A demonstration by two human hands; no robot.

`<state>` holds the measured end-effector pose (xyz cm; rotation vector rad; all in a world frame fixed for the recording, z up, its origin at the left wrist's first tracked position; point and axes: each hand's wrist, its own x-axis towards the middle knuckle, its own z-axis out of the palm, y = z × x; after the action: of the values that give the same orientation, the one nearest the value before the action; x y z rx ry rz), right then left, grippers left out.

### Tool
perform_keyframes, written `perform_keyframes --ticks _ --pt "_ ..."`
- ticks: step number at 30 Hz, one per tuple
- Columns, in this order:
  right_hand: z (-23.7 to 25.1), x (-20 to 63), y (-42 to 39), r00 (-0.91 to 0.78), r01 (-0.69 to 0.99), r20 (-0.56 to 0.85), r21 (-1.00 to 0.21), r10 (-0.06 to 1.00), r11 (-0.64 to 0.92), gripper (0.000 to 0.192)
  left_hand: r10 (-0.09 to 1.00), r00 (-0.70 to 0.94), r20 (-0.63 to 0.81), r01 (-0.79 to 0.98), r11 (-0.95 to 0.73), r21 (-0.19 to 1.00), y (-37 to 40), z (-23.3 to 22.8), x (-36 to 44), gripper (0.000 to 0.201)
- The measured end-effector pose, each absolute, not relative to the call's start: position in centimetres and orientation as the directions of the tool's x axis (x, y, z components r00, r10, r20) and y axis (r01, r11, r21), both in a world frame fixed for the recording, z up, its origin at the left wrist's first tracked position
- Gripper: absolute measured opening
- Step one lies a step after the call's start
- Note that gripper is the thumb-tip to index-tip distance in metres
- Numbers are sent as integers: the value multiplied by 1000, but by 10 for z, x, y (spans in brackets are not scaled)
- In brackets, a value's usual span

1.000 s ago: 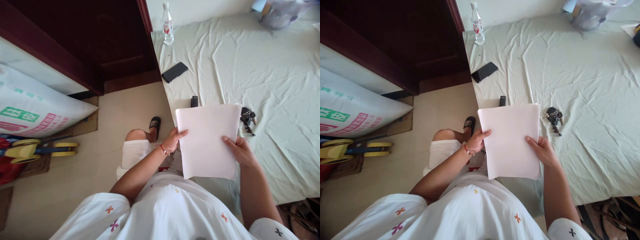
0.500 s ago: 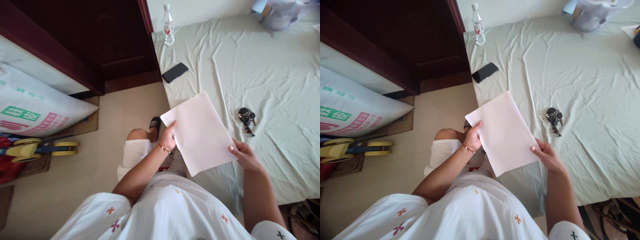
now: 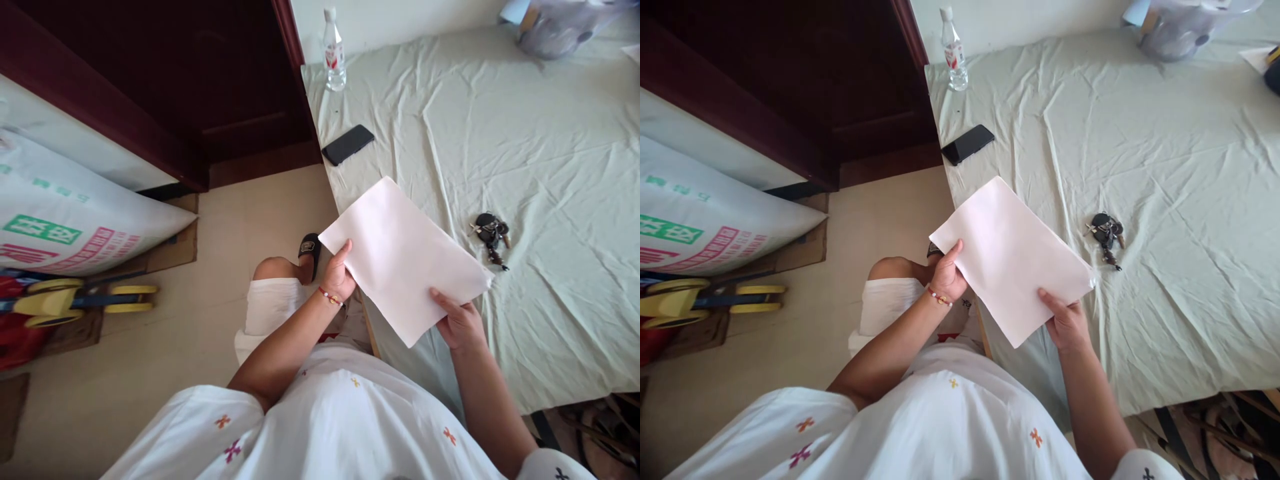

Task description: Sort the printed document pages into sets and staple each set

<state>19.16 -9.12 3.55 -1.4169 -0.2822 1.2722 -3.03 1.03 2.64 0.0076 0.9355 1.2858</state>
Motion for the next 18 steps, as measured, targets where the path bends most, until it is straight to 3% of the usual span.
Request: perform_keyframes --ticks 4,8,12,15,18 --pt "48 213 -85 506 -280 -314 -941 804 -191 66 926 29 -376 -690 290 663 25 23 -54 46" --pt "61 247 -83 459 72 -55 -992 887 -99 58 991 56 -119 -424 131 896 47 32 -73 58" --pt "69 269 -81 376 318 94 -947 922 -33 38 985 147 -93 -277 132 952 61 52 -77 48" --pt "64 278 -79 345 311 85 -950 935 -28 29 972 175 -154 -283 199 938 64 60 -75 31" --pt "51 282 -78 244 316 -63 -938 968 -140 27 940 261 -218 -245 283 927 62 56 -72 48"
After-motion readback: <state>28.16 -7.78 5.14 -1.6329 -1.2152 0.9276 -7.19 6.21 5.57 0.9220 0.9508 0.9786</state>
